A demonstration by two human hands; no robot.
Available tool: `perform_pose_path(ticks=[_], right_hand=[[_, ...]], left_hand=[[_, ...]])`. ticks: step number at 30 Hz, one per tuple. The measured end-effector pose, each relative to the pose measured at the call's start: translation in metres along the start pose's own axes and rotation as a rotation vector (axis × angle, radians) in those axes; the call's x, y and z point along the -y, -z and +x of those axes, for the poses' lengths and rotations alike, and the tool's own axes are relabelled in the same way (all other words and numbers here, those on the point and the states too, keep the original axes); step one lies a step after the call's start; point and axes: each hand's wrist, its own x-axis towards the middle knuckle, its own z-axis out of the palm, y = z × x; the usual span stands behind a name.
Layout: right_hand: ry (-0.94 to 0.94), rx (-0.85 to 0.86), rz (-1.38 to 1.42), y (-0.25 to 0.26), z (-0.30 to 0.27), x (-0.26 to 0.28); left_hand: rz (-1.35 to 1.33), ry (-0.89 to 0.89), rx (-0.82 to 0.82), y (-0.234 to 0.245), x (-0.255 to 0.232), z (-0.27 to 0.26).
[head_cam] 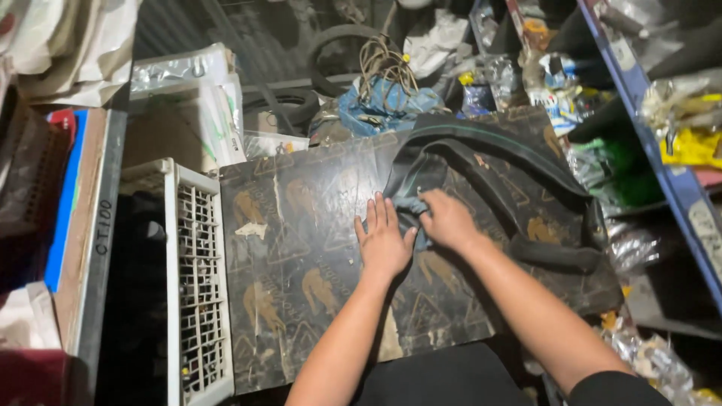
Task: The person wipes a small packaged item and a larger black rubber tube with a cloth on a cluttered table. They then place the cleaned packaged item onto a shelf.
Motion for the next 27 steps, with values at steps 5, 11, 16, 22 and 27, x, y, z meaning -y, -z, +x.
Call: perform_pose_path(ticks=[5, 11, 16, 22, 27], right_hand=[[-0.225, -0.056, 0.082, 0.023, 0.023, -0.029], [-0.010, -0.009, 0.026, -0.005, 0.015, 0.002], [-0.006, 0.048, 0.028, 0.019, 0.044, -0.030], [-0.044, 0.076, 0.062, 0.010, 0.035, -0.021], [0.123, 0.199, 0.112, 0.017, 0.022, -0.009]], left_hand=[[0.019, -0.040, -0.027, 0.005, -0.001, -0.003], [0.070, -0.006, -0.052, 0.009, -0.010, -0.003], [0.060, 0.041, -0.098, -0.007, -0.016, 0.006], [0.041, 0.068, -0.171, -0.014, -0.019, 0.010], [0.001, 0.082, -0.230, -0.012, -0.019, 0.010]])
